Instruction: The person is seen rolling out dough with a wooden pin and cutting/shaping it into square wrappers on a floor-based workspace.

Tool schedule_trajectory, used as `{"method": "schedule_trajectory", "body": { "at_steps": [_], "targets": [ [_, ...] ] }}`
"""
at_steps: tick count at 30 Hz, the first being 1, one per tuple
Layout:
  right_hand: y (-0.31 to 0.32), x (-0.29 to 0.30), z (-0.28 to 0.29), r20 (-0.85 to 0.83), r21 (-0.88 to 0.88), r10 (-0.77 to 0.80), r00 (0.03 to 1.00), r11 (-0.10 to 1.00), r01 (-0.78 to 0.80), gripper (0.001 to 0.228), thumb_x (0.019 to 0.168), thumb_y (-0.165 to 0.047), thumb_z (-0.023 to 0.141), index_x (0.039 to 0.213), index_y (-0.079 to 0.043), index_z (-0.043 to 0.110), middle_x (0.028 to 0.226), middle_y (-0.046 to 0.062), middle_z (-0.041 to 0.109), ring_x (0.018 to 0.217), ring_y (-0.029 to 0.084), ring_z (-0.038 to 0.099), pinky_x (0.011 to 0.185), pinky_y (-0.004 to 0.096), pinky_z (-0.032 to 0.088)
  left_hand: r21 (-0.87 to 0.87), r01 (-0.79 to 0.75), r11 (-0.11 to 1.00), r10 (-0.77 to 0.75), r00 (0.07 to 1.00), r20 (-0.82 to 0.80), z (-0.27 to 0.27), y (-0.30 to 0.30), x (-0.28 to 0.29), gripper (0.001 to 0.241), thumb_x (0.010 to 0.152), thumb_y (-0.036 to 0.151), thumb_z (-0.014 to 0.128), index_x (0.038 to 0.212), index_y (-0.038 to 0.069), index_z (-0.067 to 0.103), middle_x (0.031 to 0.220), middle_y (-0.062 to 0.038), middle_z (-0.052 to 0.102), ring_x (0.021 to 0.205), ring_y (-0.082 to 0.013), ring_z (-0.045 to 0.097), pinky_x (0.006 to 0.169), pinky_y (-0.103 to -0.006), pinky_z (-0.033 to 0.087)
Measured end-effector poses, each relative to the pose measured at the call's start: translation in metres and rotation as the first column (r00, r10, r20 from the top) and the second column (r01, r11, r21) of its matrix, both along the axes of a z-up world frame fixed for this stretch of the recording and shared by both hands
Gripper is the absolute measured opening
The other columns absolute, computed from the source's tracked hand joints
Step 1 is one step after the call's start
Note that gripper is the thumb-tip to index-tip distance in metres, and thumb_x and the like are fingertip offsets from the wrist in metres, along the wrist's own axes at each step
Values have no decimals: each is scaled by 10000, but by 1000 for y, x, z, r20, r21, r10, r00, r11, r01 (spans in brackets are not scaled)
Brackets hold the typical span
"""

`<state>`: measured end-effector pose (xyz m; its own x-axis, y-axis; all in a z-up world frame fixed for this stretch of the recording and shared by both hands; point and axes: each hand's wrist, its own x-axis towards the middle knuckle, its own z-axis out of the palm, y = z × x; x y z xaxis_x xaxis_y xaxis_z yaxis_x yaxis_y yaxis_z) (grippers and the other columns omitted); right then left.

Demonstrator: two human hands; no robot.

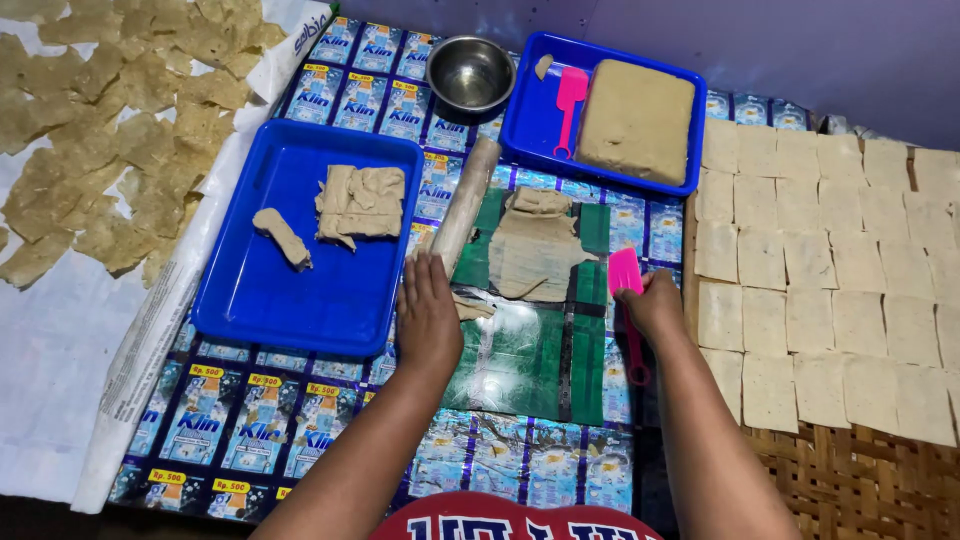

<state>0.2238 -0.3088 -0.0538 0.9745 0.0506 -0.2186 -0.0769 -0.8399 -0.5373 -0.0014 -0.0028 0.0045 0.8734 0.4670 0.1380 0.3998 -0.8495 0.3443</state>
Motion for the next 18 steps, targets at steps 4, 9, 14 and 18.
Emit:
{"method": "schedule_trajectory", "body": {
  "at_steps": [4,9,14,18],
  "targets": [
    [23,-26,58,59,-75,219,974,974,-215,409,905,-159,685,1286,-28,623,1140,308,683,1139,520,632,948,606,517,37,214,976,-215,977,12,20,-24,12,753,878,-77,550,1579,-36,278,1619,-296,314,1527,-434,258,1221,-527,230],
    [37,-39,106,57,-412,620,783,729,-547,189,940,-277,612,1114,-203,625,1058,84,615,1071,391,678,869,477,597,-130,518,845,-512,855,82,-16,-42,36,642,1014,265,516,1578,31,318,1612,-244,361,1526,-388,304,1253,-534,181],
    [35,-34,92,30,-513,735,677,593,-620,150,930,-306,582,1057,-238,625,1020,27,633,1093,296,654,848,424,610,-99,624,775,-589,770,246,-30,-36,26,365,1013,194,534,1374,155,570,1380,-56,615,1413,-257,493,1202,-421,355],
    [41,-37,88,26,-543,770,638,547,-638,140,916,-329,574,1040,-269,602,993,-17,606,1084,238,635,855,394,612,-102,632,768,-575,751,324,-22,-33,11,295,987,129,563,1261,190,655,1323,8,661,1392,-201,522,1152,-368,440]
  ]
}}
